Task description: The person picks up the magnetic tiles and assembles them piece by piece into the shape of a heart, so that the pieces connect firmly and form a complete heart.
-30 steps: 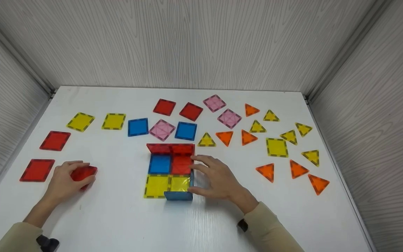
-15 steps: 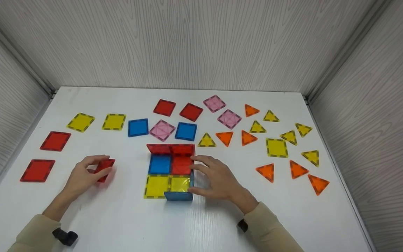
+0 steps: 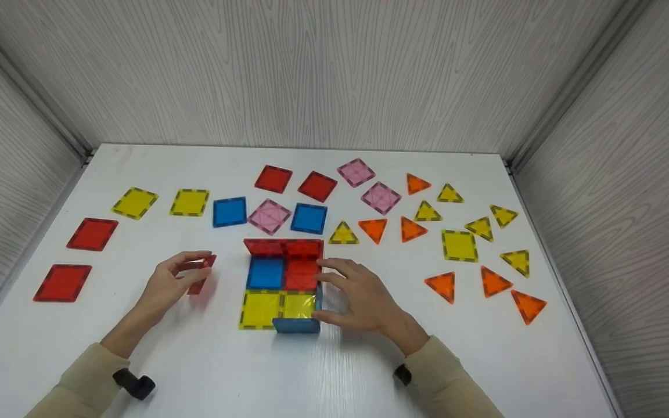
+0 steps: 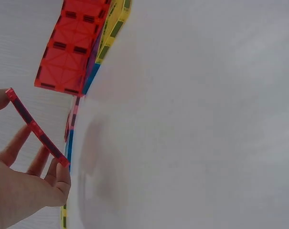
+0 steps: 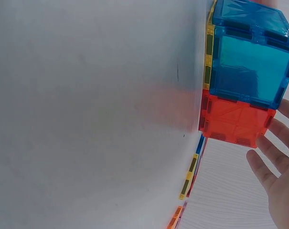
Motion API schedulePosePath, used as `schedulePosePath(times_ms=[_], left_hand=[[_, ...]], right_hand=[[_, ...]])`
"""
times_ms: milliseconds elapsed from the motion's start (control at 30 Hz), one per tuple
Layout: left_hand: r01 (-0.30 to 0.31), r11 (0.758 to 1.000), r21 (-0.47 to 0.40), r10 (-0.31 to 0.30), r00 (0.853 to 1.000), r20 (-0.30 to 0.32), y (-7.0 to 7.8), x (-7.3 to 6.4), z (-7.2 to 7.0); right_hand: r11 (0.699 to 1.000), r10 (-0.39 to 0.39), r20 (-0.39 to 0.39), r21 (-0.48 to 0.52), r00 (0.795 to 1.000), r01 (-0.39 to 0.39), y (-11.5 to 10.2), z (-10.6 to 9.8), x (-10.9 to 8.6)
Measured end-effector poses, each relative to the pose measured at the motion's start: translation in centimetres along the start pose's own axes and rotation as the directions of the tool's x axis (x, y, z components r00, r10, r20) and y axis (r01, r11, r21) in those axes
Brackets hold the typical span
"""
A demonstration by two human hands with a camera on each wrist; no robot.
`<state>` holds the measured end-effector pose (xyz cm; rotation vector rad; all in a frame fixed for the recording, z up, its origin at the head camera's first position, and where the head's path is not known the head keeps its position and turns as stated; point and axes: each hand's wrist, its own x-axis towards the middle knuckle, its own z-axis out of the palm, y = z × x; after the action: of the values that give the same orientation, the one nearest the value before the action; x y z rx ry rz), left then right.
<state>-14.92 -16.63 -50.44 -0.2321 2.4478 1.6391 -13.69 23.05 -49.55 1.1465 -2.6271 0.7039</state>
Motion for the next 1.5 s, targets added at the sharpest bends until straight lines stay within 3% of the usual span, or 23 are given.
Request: schedulePosePath(times_ms=[433,600,900,1500], left_hand=[[0.044,0.982,-0.186,-0.040,0.999,0.026,1.5,0.8,2.6],[0.020,0.967,-0.253,-0.013,1.000,0.027,1.7,1.2,3.4],[0.027,0.958,-0.286,-0.017,0.999,0.038,1.9,1.6,4.7],[0.036,0.930,-0.366,-0.004,0.996,0.087,2.0,1.9,6.4]], right_hand=[[1.000,0.009,0.008,0.012,1.000,-0.009,0.0,0.0,0.0],[1.000,0.006,0.005,0.016,1.000,-0.006,0.0,0.0,0.0],[0.999,0.038,0.024,0.011,0.999,-0.038,0.0,0.0,0.0],[1.000,0.016,0.009,0.019,1.000,-0.017,0.2,0.1,-0.1]])
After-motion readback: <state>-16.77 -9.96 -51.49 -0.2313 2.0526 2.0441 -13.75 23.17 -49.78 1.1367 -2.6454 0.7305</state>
